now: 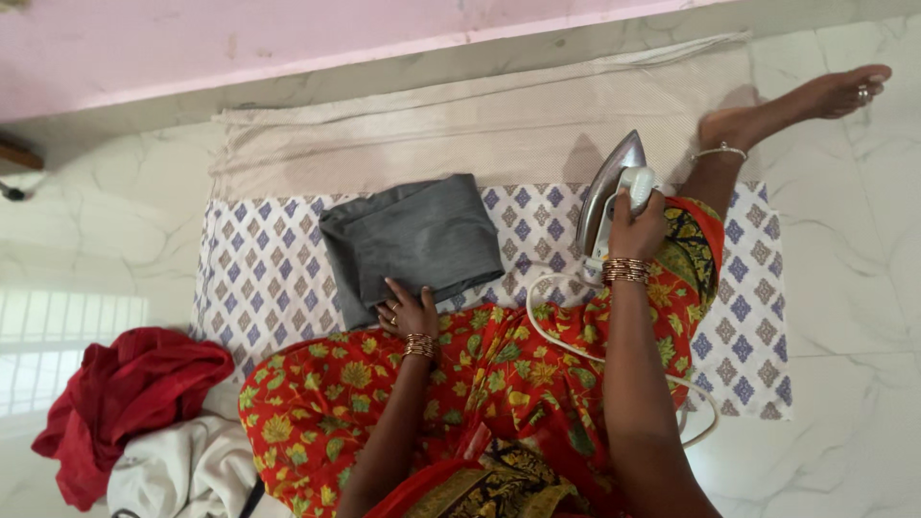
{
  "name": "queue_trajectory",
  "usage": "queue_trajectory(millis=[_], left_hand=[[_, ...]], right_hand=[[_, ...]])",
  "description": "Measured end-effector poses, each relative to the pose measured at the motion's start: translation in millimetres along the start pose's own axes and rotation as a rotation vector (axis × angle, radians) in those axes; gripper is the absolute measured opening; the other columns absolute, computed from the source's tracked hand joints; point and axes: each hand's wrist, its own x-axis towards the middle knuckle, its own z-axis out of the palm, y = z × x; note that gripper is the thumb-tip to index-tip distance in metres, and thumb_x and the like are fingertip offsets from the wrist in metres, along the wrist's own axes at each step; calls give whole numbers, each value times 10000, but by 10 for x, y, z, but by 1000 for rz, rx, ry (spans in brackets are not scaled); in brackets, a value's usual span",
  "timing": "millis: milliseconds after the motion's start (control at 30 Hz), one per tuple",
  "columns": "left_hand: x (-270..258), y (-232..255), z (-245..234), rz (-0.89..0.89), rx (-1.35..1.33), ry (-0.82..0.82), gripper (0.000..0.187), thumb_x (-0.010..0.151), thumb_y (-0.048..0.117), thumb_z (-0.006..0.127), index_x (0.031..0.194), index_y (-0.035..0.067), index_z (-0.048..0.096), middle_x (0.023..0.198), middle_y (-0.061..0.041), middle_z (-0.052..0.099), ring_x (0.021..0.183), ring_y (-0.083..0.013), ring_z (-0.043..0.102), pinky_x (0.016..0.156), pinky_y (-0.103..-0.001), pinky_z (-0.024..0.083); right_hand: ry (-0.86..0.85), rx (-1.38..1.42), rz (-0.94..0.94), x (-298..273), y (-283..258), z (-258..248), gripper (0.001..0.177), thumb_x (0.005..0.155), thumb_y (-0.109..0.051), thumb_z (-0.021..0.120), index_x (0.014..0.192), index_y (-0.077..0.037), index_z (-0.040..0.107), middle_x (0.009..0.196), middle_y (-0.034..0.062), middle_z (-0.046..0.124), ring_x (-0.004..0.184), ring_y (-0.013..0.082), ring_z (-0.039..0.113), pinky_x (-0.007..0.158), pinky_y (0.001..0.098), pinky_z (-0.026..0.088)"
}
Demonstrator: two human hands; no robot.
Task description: The person irons a pair of grey trousers laid out on a patterned mat on the floor. After finishing the trousers, the person picks up a red shirt, spreads it out on the mat, and begins ironing it.
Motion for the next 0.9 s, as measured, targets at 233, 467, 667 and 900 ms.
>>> queue_trajectory(millis=[233, 467, 667, 900], left_hand=[[-17, 60, -278, -96, -157, 327, 1044, 852, 577, 605, 1655, 224, 39, 1701, -311, -23, 1552, -451, -49, 1174, -661, 27], [153, -75, -777, 418, 77, 226, 909, 965, 551, 551, 1680, 222, 95, 1751, -136, 39, 1609, -369, -6, 1268, -587, 45], [355, -301, -942, 444, 287, -191, 958, 927, 767, 420, 1660, 287, 35, 1742, -68, -38, 1588, -339, -69, 1254, -572, 6], [291, -230, -1096, 403, 347, -282, 1110, 829, 885, 366, 1643, 231, -9, 1710, -94, -51, 1550, -338, -94, 1223, -539, -38]], right_hand=[[-34, -53, -113, -32, -40, 118, 363, 976, -316, 774, 1098, 8, 664, 883, 193, 726, 703, 344, 717, 580, 460, 544], [-207, 16, -192, -179, -179, 66, 351, 974, -309, 755, 1134, -11, 658, 888, 193, 728, 739, 338, 733, 619, 443, 560], [-432, -174, -297, -416, -368, 64, 374, 1014, -362, 724, 1184, -35, 661, 826, 139, 716, 659, 277, 687, 582, 421, 537], [-677, -350, -600, -676, -888, 498, 387, 1021, -433, 675, 1222, -104, 636, 812, 60, 716, 569, 165, 626, 481, 322, 516]])
